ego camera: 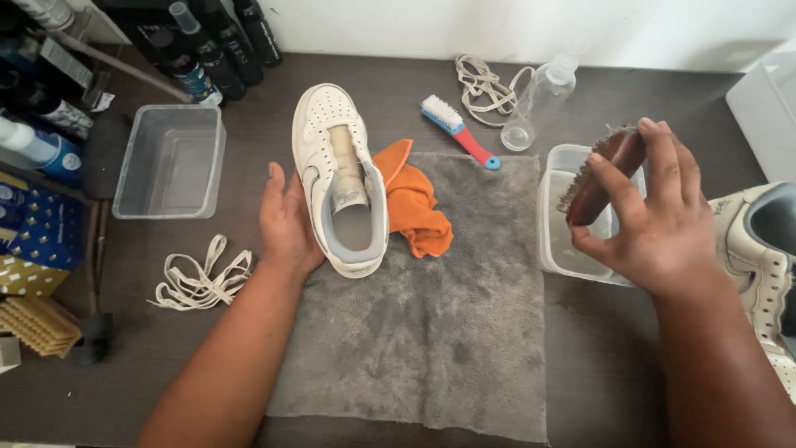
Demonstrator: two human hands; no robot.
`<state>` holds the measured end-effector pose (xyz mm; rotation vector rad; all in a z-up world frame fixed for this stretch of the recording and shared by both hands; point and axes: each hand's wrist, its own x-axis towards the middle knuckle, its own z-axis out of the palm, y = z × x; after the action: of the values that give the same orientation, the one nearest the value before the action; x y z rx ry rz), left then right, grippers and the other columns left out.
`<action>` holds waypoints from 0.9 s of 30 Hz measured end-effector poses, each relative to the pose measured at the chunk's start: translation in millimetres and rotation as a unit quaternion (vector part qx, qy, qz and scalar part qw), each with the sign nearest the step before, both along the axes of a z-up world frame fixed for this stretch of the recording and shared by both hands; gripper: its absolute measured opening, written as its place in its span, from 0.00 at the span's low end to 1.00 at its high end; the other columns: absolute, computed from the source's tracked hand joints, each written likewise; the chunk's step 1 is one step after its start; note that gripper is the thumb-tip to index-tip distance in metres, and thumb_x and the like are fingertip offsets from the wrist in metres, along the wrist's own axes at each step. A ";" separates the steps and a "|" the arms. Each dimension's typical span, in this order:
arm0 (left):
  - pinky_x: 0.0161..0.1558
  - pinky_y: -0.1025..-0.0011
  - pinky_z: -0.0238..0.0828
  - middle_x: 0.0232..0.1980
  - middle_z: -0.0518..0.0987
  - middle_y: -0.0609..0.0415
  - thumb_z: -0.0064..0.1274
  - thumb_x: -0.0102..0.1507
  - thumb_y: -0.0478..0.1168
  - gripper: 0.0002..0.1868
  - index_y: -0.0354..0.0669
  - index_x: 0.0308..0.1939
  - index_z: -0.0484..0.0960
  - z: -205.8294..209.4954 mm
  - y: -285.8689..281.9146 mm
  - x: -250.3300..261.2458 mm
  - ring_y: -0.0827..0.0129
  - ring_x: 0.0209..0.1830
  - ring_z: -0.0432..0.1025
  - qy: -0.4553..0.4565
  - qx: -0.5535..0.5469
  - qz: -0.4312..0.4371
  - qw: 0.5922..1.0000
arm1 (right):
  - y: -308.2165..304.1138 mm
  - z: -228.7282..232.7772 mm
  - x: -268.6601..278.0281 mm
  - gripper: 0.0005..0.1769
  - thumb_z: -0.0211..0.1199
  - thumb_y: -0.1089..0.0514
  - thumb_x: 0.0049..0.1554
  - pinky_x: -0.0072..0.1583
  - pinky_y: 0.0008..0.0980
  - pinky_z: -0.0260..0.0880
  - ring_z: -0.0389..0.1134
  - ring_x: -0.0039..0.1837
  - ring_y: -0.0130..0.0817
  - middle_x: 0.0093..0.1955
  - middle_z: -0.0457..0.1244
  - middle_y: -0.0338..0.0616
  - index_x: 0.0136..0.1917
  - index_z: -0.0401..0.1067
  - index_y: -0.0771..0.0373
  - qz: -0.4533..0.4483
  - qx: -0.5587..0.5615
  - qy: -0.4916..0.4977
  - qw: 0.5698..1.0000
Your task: The person applies liquid from a spray bottle onto a wooden brush, dips the brush into a container of water, and scrubs the upper surface of a white sneaker. The person continues scrubbing the same shoe repeatedly with the wet brush.
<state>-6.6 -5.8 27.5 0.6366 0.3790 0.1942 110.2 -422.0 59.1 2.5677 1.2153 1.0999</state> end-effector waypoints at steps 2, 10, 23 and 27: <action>0.70 0.50 0.66 0.68 0.76 0.37 0.35 0.63 0.67 0.45 0.43 0.77 0.67 -3.9 1.5 0.3 0.45 0.69 0.71 -0.013 0.007 -0.003 1.000 | 1.0 0.4 -0.4 0.51 0.84 0.36 0.44 0.71 0.55 0.80 0.64 0.81 0.64 0.87 0.49 0.61 0.76 0.73 0.52 -0.003 -0.002 -0.010 1.000; 0.68 0.49 0.68 0.66 0.78 0.36 0.38 0.63 0.68 0.45 0.42 0.74 0.70 -11.5 4.0 1.4 0.45 0.66 0.72 -0.028 0.011 -0.005 1.000 | 2.7 3.6 -0.1 0.49 0.84 0.38 0.46 0.74 0.57 0.78 0.65 0.80 0.65 0.85 0.50 0.64 0.76 0.74 0.56 0.020 0.001 -0.023 1.000; 0.70 0.49 0.67 0.68 0.76 0.36 0.35 0.64 0.68 0.45 0.41 0.76 0.68 -13.6 4.8 2.6 0.45 0.69 0.71 -0.032 0.010 -0.001 0.999 | 1.6 1.4 -1.6 0.50 0.83 0.35 0.43 0.71 0.52 0.80 0.67 0.79 0.61 0.86 0.50 0.59 0.76 0.74 0.51 -0.014 -0.009 -0.023 1.000; 0.67 0.47 0.68 0.66 0.77 0.35 0.37 0.65 0.68 0.44 0.38 0.73 0.70 -19.5 6.8 1.4 0.43 0.66 0.72 -0.062 0.008 -0.019 0.998 | -1.1 -1.7 -3.1 0.53 0.80 0.30 0.42 0.70 0.53 0.79 0.64 0.81 0.59 0.87 0.49 0.56 0.76 0.74 0.48 -0.046 -0.015 -0.006 0.999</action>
<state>-5.3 1.0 8.0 0.6427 0.2450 0.1991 107.1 -423.0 57.5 2.5619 1.0917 1.0687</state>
